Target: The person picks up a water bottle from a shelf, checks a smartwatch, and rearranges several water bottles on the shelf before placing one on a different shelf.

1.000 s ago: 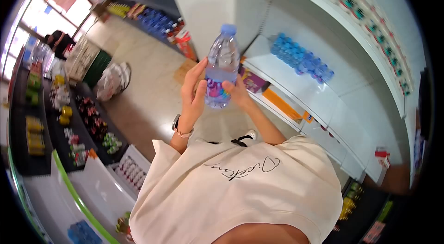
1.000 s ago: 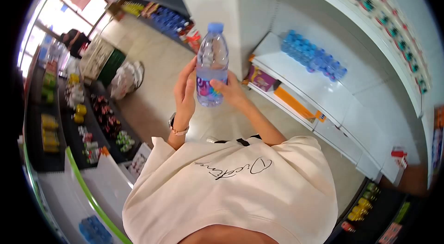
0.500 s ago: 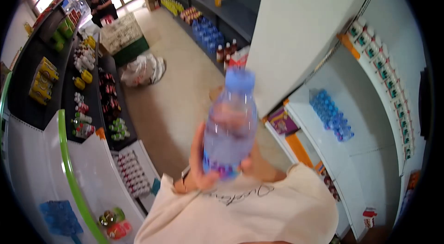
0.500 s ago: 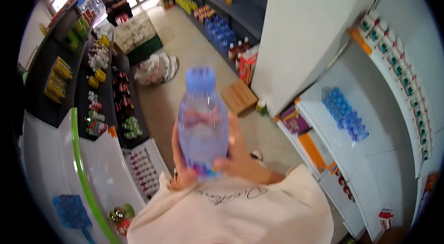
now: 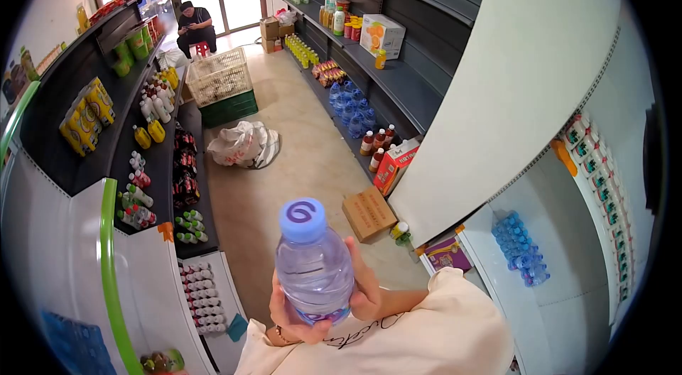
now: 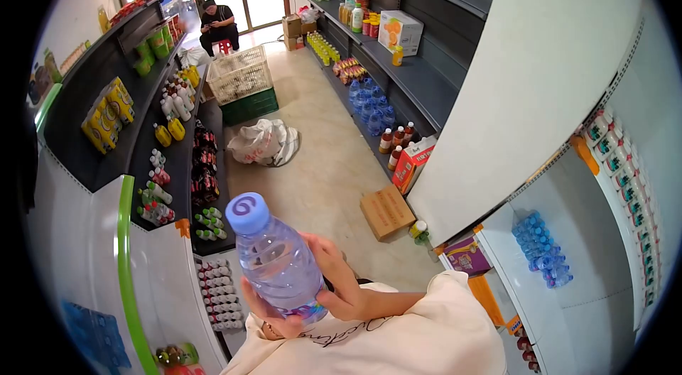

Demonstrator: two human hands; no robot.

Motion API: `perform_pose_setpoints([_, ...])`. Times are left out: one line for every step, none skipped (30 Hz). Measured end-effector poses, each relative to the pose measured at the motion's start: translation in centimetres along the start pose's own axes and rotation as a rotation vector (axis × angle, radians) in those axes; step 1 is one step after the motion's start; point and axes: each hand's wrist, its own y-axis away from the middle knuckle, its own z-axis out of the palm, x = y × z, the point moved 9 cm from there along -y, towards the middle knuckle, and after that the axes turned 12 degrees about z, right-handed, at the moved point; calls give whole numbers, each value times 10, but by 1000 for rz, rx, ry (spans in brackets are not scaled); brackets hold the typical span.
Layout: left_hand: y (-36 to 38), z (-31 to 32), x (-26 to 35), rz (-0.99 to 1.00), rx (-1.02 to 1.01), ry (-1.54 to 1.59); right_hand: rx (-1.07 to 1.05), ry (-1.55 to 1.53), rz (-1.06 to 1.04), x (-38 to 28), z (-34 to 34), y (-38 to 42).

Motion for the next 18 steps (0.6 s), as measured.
perform_pose_setpoints([2,-2,-9,70,55,-17,-55,-46,3,7,2,-11])
perform_pose_setpoints([-4,-1,-19,79,55,-16,-54,-46,-6,12,4,-25])
perform_pose_setpoints([-8,6,-46,-191,48,206,-52,-181,-66,10,2,-37])
perform_pose_setpoints([-2,20,-74,-459,41,429,-49,-316,-125,10,0,-48])
perform_pose_setpoints([-2,25,-92,-459,46,430,-52,-311,-124,19,0,-61])
perform_pose_setpoints([-8,26,-101,-274,10,339,-31,-369,-165,27,-5,-71])
perform_pose_setpoints([-9,30,-112,-90,-25,245,-9,-426,-207,34,-11,-83])
perform_pose_setpoints([-6,36,-122,93,-59,150,-12,-422,-206,42,-15,-103])
perform_pose_setpoints([-2,41,-131,278,-112,57,-26,-461,-323,40,-17,-121])
perform_pose_setpoints([4,49,-135,464,-162,-34,-39,-498,-441,40,-22,-133])
perform_pose_setpoints([8,53,-150,442,-155,-16,-28,-505,-446,49,-28,-143])
perform_pose_setpoints([12,56,-165,372,-138,34,-25,-462,-445,58,-34,-151])
perform_pose_setpoints([16,60,-182,290,-120,99,-21,-420,-444,65,-38,-159])
perform_pose_setpoints([23,66,-197,203,-102,181,-10,-413,-446,70,-45,-169])
perform_pose_setpoints([33,70,-212,105,-79,276,0,-408,-445,74,-51,-179])
perform_pose_setpoints([44,77,-227,2,-50,381,10,-402,-445,78,-56,-188])
perform_pose_setpoints([53,84,-240,-87,-28,478,21,-395,-446,84,-62,-191])
perform_pose_setpoints([57,92,-254,-163,-4,562,44,-393,-369,97,-65,-194])
